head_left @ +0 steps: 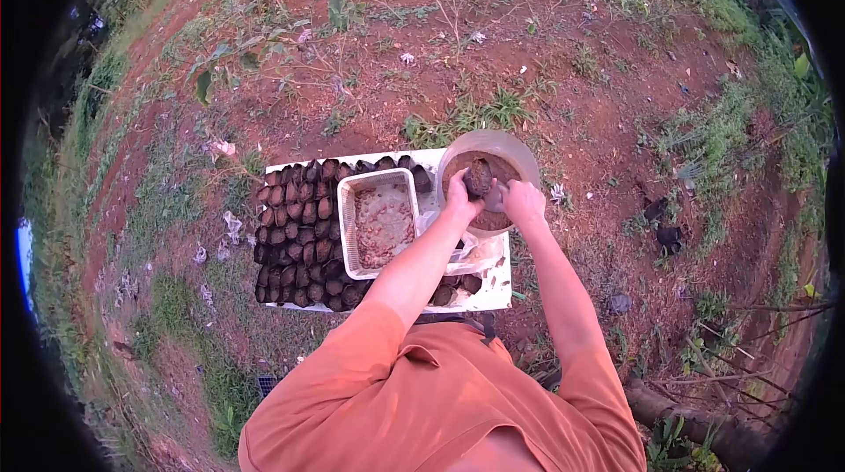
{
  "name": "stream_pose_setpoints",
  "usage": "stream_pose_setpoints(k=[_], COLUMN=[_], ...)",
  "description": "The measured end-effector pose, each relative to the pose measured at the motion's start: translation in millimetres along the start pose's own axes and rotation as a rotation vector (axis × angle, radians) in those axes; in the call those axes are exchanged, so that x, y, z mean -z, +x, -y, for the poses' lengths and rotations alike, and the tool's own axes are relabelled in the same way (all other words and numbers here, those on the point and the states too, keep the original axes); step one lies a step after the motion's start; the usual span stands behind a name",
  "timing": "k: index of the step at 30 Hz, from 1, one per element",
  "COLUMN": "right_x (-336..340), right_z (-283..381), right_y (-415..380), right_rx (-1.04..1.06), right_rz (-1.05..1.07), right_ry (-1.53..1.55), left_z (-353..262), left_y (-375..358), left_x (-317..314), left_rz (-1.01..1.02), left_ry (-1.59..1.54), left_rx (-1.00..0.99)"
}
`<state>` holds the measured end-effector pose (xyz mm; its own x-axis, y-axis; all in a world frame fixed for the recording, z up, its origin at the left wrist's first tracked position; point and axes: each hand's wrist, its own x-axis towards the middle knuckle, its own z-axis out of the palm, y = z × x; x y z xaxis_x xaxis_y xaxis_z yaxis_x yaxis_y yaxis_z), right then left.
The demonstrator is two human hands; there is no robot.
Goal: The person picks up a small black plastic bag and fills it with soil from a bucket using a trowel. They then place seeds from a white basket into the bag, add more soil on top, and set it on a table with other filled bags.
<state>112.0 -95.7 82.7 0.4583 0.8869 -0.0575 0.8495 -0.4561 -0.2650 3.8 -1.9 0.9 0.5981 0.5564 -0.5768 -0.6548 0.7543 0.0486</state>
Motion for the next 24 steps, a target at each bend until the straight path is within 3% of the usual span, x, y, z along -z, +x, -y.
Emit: stream_pose_setpoints(k=[4, 10, 16, 18, 19, 24], right_x=[4.7, -10.5, -3.3, -6.3, -7.6, -12.5], right_z=[13.0, 23.8, 27.5, 30.4, 31.6, 25.6], right_y=[4.2, 9.6, 2.9, 0.6, -0.5, 6.4], right_rx=[-0.065, -0.111, -0.086, -0.070, -0.060, -0.096], right_rz=[-0.115, 0.035, -0.071, -0.097, -0.132, -0.060], right_ry=[0.564, 0.436, 0.451, 0.432, 0.413, 0.440], left_z=[-0.7, 2.6, 3.0, 2.7, 2.0, 6.7], left_y=[11.9, 20.5, -0.1, 5.7, 11.8, 12.8], left_x=[13.5, 19.5, 3.4, 7.5, 13.7, 12.3], left_rz=[-0.041, 0.019, -0.053, -0.114, 0.006, -0.114], left_ry=[0.083, 0.114, 0.215, 0.343, 0.290, 0.354], left_rx=[-0.018, -0.003, -0.003, 0.116, 0.132, 0.092])
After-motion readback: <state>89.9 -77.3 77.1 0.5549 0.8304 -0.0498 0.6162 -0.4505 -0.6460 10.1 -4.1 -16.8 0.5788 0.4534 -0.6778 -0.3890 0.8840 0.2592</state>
